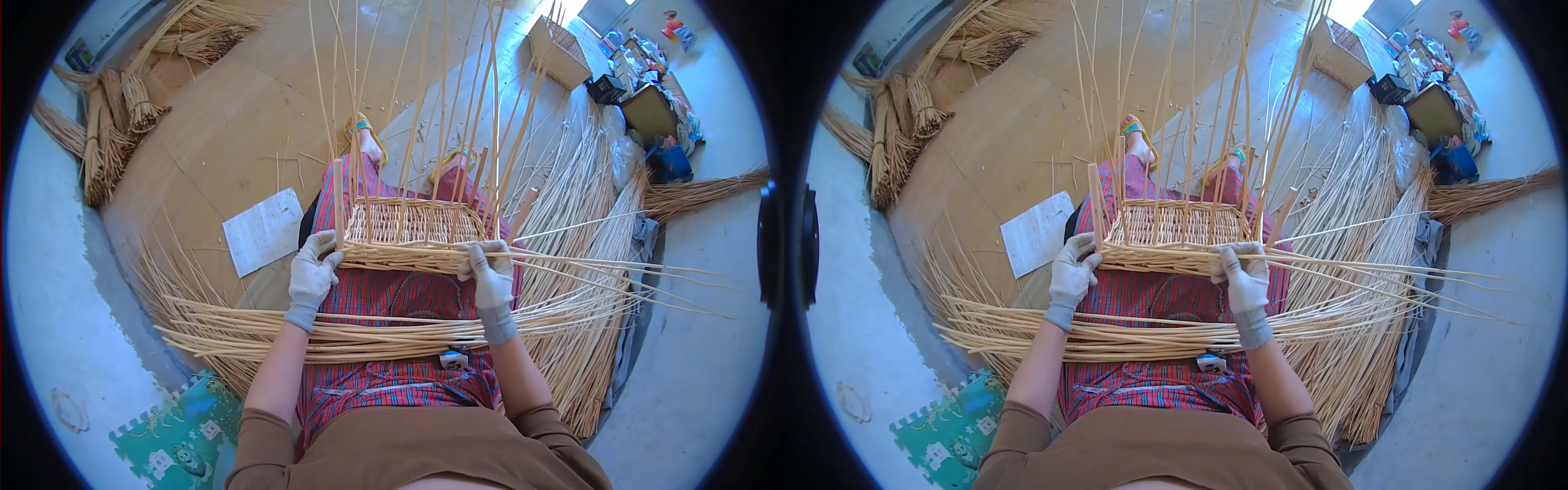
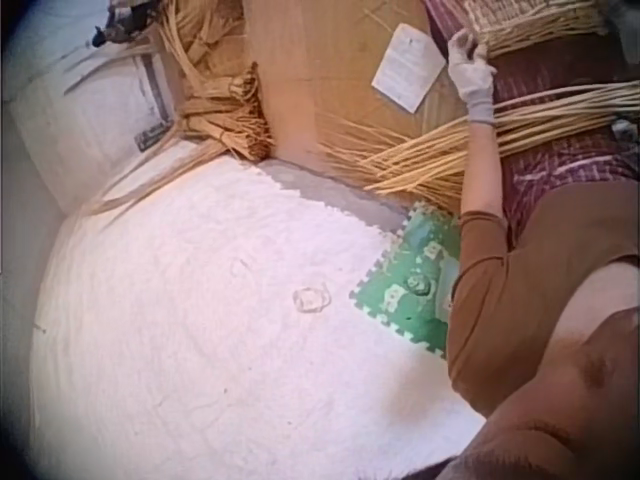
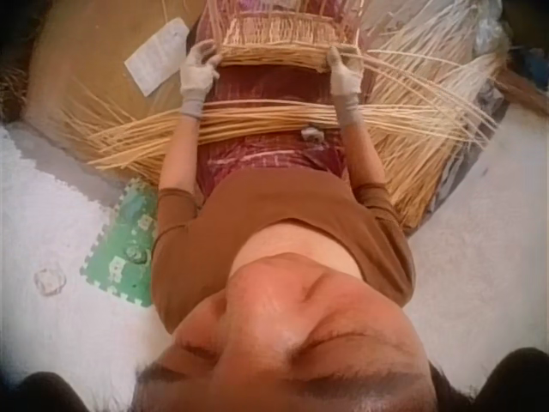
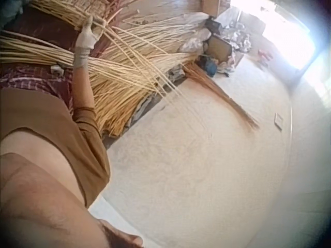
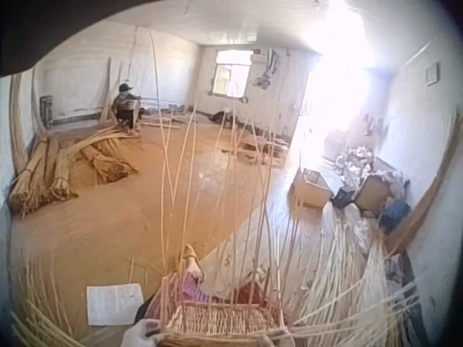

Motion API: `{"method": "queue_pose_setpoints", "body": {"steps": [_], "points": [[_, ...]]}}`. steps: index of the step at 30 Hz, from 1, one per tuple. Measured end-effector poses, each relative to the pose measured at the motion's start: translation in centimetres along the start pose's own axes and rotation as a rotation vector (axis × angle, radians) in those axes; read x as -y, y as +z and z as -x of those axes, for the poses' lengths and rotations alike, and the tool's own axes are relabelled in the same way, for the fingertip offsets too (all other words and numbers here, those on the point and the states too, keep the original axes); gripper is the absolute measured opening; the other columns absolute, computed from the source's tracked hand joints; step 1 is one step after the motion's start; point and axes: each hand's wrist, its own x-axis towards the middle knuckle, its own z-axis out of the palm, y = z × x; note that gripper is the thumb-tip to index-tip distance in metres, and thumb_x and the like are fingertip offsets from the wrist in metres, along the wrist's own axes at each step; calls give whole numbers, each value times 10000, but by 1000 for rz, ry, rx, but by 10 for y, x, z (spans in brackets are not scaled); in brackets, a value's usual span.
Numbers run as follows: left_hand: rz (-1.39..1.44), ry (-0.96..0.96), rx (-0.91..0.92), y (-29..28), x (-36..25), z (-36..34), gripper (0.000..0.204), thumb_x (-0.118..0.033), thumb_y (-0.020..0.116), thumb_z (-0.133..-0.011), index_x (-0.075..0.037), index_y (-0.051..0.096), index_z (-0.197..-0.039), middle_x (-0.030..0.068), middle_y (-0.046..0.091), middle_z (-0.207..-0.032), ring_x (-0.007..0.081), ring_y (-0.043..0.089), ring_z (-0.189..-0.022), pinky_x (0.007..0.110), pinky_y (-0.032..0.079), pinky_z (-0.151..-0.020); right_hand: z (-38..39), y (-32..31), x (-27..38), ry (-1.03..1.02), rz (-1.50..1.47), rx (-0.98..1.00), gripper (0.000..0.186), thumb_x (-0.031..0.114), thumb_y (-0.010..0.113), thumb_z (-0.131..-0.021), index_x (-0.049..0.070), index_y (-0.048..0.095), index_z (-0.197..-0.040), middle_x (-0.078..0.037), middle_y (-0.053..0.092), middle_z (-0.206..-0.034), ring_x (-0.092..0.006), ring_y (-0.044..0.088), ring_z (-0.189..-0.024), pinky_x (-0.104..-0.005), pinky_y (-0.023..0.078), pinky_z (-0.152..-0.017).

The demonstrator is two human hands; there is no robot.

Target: Weaving a wicker basket base and sides using long thin wooden strips.

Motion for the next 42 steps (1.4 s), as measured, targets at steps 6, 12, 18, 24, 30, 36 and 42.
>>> {"method": "queue_pose_setpoints", "body": {"steps": [6,12,18,24,30,36,42], "points": [[-355,225,-2,4,-16,-1,412,32,625,-896,-39,539,-1292,66,681,-1032,66,565,-613,240,482,-552,-29,-21,-12,187,-10,-1,179,177,672,-952,47,550,-963,-144,712,-916,-146,665,-663,-272,573,-562],[-230,-354,423,56,-51,-29,369,-278,584,-997,-26,545,-1264,154,654,-1093,195,680,-612,299,546,-445,-27,-5,-7,118,-31,-6,120,93,647,-958,30,545,-954,-127,694,-940,-171,685,-784,-292,590,-706],[-246,-283,253,55,-25,-21,456,-421,561,-997,19,632,-1090,131,699,-814,170,663,-518,292,522,-417,-77,104,17,-659,520,232,437,-56,652,-857,71,565,-1266,-157,625,-1206,-236,622,-1069,-316,510,-904],[-332,-370,290,76,-20,-39,408,-328,419,-1032,37,600,-1066,164,667,-658,252,674,-501,346,536,-420,-120,198,-16,-456,141,-3,635,37,651,-909,69,391,-1488,-104,583,-1210,-167,540,-1077,-297,466,-905],[-255,-320,202,56,-27,-18,364,-350,554,-1005,11,583,-1039,124,661,-748,208,611,-439,344,502,-370,-47,81,-32,-452,-140,-21,208,233,491,-1037,51,543,-1124,-14,482,-727,-174,579,-709,-387,529,-845],[-422,-223,185,75,-48,-22,629,-596,678,-856,14,569,-964,105,645,-754,201,655,-526,328,519,-417,-26,34,-56,-165,-467,-187,421,465,417,-1038,61,493,-949,-43,460,-665,-227,569,-646,-590,532,-885],[-468,-206,68,79,-44,-27,638,-614,632,-879,19,560,-921,128,645,-713,252,656,-472,348,537,-433,11,61,-46,-243,-375,-148,402,423,442,-1049,56,514,-899,-26,472,-682,-175,559,-630,-489,564,-866]]}}
